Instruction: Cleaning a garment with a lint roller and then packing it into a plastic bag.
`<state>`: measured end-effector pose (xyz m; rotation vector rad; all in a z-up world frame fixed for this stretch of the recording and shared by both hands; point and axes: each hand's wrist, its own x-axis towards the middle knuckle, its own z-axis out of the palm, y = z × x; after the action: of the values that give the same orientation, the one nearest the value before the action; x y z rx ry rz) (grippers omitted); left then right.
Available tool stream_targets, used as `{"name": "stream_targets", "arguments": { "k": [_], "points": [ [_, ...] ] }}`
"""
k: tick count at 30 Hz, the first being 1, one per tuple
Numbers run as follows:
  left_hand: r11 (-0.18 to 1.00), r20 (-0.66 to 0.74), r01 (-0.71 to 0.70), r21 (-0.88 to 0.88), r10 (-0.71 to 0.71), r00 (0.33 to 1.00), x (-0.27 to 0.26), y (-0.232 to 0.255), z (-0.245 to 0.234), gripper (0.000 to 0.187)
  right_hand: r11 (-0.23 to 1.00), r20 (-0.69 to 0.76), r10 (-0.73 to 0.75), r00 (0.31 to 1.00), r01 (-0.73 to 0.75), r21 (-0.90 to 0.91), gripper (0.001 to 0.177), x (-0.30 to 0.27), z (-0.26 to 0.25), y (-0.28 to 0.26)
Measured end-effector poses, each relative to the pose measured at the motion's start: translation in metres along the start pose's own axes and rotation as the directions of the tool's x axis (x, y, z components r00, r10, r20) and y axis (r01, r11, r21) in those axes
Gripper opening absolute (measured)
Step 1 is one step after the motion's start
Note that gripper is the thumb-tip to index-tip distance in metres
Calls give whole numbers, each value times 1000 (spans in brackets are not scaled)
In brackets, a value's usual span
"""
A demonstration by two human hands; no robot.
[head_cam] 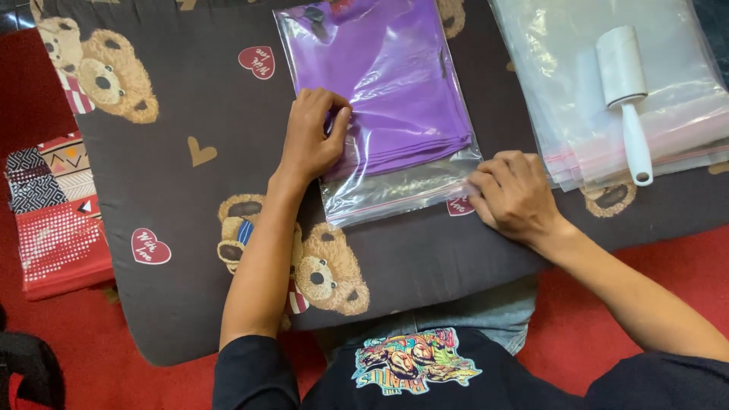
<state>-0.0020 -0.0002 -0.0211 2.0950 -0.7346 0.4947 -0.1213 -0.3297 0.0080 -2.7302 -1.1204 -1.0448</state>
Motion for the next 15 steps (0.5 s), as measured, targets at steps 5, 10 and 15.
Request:
{"name": "stream_targets", "arguments": {
  "k": [5, 10, 15],
  "points": [
    [1000, 2, -1, -9, 1, 1000, -1, 1, 0, 3, 999, -21, -29, 999, 28, -14, 6, -3, -4, 10],
    [1000, 3, 7, 1, -7, 1000, -1, 1, 0, 3, 998, -42, -53, 998, 54, 20, 7, -7, -4, 10],
    [1000, 10, 20, -4, -20, 1000, -1, 4, -1, 4, 999, -29, -3, 1000, 2, -35, 7, -4, -2, 5]
  ]
}}
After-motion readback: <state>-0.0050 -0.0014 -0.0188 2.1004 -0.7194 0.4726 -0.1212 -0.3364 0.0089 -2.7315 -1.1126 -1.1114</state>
